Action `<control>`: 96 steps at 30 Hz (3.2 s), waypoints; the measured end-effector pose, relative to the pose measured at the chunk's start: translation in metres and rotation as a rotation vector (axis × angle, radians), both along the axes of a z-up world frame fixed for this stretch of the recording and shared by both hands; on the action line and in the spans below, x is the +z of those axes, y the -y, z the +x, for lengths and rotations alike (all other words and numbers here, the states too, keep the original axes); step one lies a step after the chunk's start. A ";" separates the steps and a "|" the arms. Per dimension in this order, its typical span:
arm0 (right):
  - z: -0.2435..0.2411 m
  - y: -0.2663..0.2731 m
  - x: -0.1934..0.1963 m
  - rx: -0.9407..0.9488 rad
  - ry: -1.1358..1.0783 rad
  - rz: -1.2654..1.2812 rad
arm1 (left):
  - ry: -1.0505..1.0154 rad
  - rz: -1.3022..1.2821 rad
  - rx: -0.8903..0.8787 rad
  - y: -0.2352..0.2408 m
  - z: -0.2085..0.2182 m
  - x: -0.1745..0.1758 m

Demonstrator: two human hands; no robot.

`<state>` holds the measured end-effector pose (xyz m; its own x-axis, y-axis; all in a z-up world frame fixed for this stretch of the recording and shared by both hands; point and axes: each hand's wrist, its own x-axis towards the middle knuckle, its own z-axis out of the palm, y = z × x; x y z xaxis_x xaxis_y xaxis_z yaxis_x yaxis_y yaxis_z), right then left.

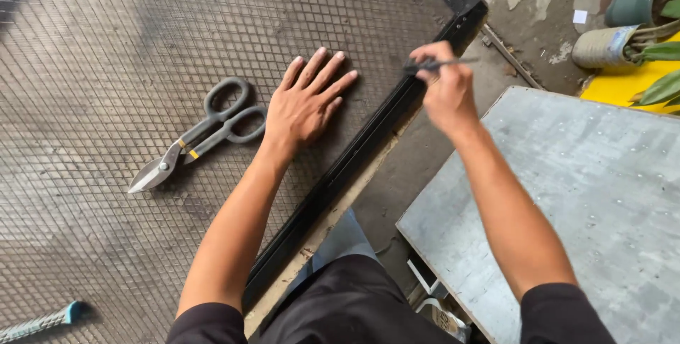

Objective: Installing a mesh screen into a metal frame by pressing a rubber spline into the channel using a spline roller and a screwdriver.

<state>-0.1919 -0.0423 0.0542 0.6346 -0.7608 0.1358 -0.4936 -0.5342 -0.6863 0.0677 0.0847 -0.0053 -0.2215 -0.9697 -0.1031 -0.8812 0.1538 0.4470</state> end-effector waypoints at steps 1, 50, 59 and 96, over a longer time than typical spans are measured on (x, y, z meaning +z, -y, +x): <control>0.011 -0.024 -0.006 0.002 0.000 -0.004 | 0.000 -0.004 0.002 0.002 0.003 -0.001; 0.068 -0.181 0.009 0.067 -0.028 -0.003 | 0.073 -0.206 0.064 -0.212 0.023 -0.005; 0.104 -0.311 -0.020 0.133 0.169 0.209 | 0.088 -0.128 0.020 -0.234 0.056 -0.004; 0.188 -0.511 0.028 0.145 0.072 0.094 | 0.101 -0.104 0.168 -0.504 0.176 0.024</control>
<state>-0.0039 0.4683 0.0817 0.7297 -0.6736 0.1175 -0.3640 -0.5281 -0.7672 0.2435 0.5885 0.0184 -0.0495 -0.9987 -0.0141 -0.9377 0.0416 0.3449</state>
